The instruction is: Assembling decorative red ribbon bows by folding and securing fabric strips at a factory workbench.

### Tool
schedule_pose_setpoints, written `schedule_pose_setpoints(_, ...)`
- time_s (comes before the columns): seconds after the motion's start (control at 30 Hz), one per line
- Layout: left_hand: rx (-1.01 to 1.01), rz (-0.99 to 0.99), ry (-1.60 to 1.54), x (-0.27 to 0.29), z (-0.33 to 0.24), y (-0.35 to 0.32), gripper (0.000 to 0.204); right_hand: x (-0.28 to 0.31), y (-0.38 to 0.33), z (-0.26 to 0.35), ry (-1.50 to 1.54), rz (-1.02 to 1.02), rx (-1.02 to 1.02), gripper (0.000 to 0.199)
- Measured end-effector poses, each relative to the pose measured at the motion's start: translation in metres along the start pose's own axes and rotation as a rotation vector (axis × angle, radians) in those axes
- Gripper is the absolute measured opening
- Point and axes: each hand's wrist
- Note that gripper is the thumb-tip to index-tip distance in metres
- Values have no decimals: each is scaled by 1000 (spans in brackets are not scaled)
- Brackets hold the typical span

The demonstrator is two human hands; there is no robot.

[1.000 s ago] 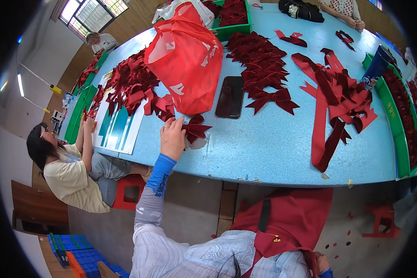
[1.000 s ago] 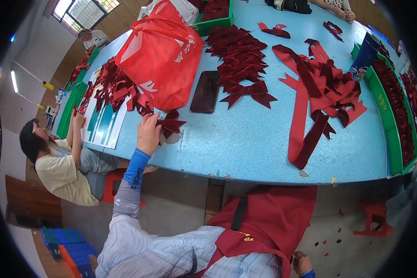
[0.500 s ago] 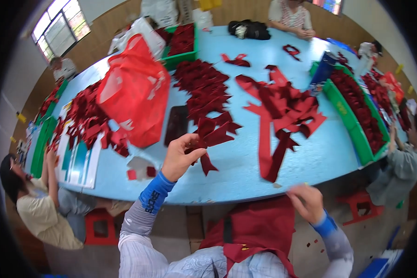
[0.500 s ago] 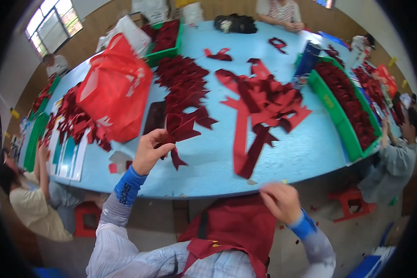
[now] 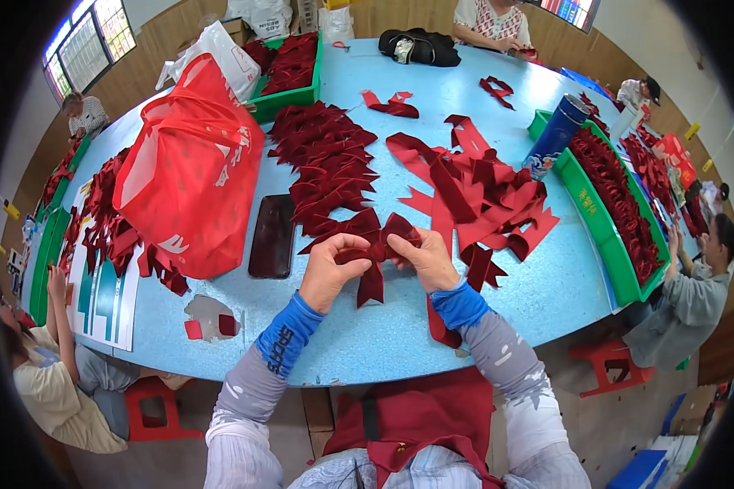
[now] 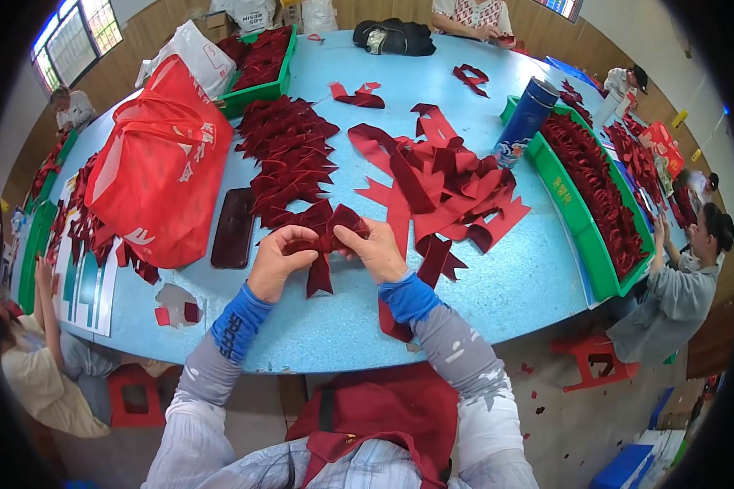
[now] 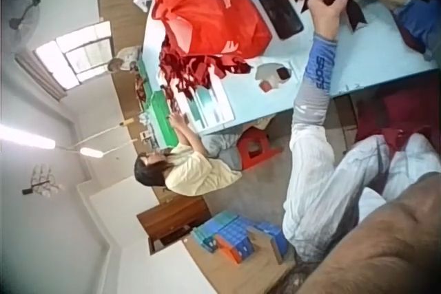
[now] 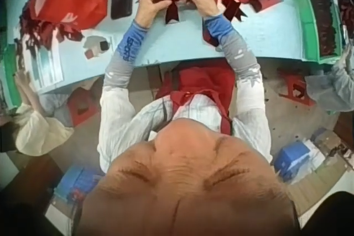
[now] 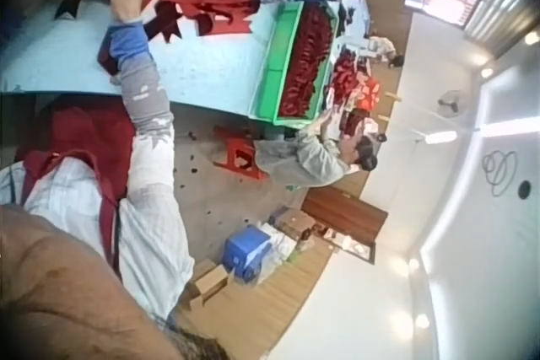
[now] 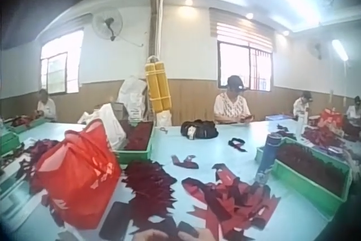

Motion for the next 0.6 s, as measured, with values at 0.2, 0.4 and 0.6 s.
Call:
schedule_pose_setpoints(0.2,18,-39,-161,6,7,4,30,9,5,-3,62,-28,25,17)
schedule_pose_setpoints(0.4,21,-54,-71,-11,-4,1,29,11,2,3,151,-25,-18,14)
schedule_pose_setpoints(0.6,-549,-222,485,-16,4,-5,35,6,-1,1,111,164,241,8)
Point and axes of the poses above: each hand's wrist, its own y-axis towards the middle knuckle, its own x-axis out of the back of the hand, z = x × y, and after that the axes turned 6 degrees about -z, right-handed
